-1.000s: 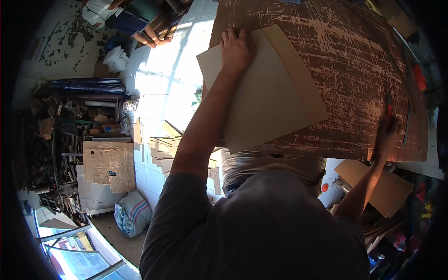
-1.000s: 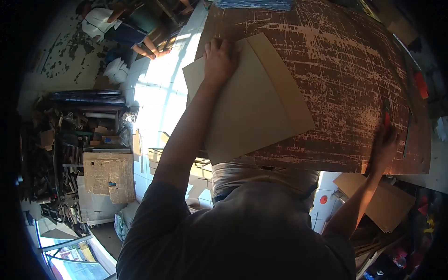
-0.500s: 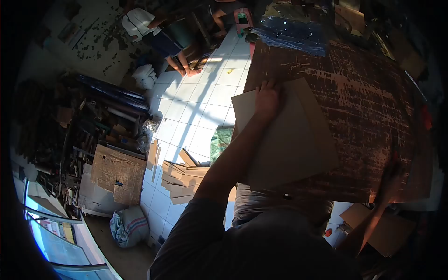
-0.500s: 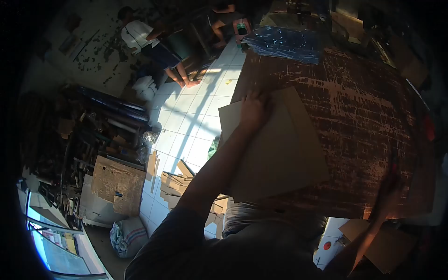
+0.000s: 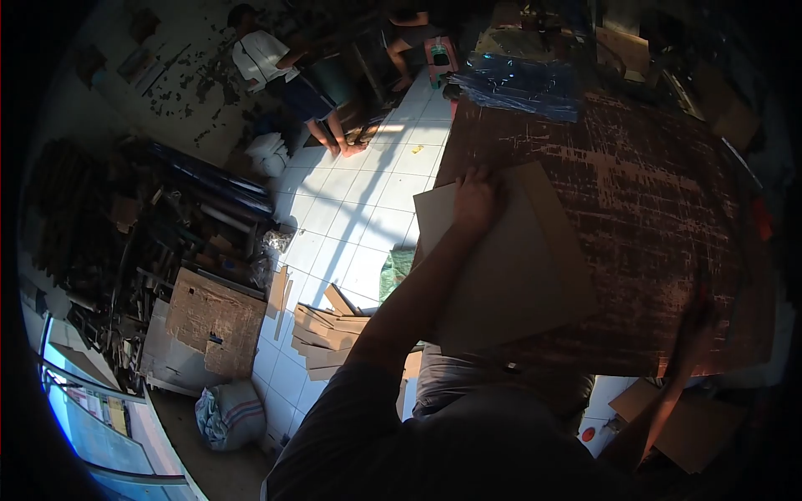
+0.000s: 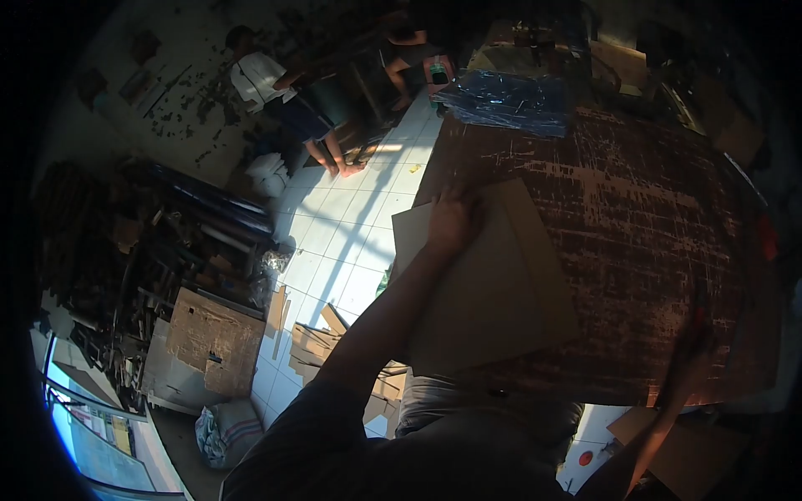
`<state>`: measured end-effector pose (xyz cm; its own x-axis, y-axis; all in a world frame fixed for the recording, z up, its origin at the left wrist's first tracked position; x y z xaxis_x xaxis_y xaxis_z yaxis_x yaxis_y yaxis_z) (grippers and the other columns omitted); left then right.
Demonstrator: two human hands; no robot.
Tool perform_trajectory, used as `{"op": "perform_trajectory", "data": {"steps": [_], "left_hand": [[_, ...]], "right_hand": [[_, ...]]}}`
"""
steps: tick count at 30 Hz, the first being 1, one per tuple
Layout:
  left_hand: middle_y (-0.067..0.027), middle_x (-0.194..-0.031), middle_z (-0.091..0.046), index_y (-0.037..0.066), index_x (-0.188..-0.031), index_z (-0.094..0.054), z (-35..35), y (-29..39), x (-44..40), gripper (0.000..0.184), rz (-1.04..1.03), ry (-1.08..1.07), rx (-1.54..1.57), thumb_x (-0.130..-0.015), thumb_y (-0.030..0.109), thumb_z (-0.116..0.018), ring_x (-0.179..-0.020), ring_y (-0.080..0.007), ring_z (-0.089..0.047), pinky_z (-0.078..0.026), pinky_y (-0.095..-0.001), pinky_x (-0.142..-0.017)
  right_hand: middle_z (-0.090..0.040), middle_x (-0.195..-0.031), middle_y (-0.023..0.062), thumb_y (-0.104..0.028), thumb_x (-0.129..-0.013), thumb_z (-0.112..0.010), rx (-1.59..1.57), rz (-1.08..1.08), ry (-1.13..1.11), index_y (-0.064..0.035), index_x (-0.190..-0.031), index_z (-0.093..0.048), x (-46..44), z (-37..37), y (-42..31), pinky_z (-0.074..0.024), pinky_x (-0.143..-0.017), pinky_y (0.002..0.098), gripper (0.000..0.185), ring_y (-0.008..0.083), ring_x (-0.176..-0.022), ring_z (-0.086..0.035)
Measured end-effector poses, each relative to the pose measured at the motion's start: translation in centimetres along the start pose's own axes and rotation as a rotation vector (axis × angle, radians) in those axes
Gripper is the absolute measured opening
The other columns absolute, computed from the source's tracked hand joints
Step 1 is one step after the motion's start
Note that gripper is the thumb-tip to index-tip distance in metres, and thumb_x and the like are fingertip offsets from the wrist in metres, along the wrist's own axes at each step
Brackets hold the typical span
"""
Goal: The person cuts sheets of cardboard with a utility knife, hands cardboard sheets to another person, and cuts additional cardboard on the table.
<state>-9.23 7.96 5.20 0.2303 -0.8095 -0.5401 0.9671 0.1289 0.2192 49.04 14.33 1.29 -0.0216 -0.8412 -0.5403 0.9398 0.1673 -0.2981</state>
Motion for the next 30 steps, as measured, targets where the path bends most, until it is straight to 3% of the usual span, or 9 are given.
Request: {"op": "perform_trajectory", "data": {"steps": [12,30], "left_hand": [[-0.0143,-0.119,-0.061,0.011,-0.105,-0.073,-0.5,0.0,0.0,0.024,-0.017,-0.033,-0.005,-0.092,0.03,-0.067,-0.12,-0.0363,-0.055,-0.046,-0.0585,-0.099],[-0.0159,-0.121,-0.061,0.009,-0.106,-0.072,-0.3,0.2,0.2,0.024,-0.03,-0.007,0.002,-0.091,0.027,-0.068,-0.119,-0.0398,-0.054,-0.048,-0.0526,-0.099]], "right_hand": [[-0.06,-0.123,0.0247,-0.018,-0.1,-0.06,0.03,0.047,-0.003,-0.0029,-0.134,-0.057,-0.1,2.1,-3.3,-0.0519,-0.089,0.0507,0.038,0.0436,-0.112,-0.062],[-0.062,-0.12,0.0243,-0.02,-0.098,-0.064,0.078,0.027,0.025,0.0001,-0.131,-0.058,0.0,1.1,-1.6,-0.0532,-0.089,0.0508,0.039,0.0437,-0.11,-0.063]]}}
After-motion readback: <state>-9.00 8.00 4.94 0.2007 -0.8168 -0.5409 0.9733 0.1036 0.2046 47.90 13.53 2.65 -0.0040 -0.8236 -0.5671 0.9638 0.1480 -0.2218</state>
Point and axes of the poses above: each hand's wrist, its own x-axis away from the middle knuckle, its own z-axis out of the back of the hand, y = z × x, the point moved 9 cm from there along -x, towards the middle knuckle
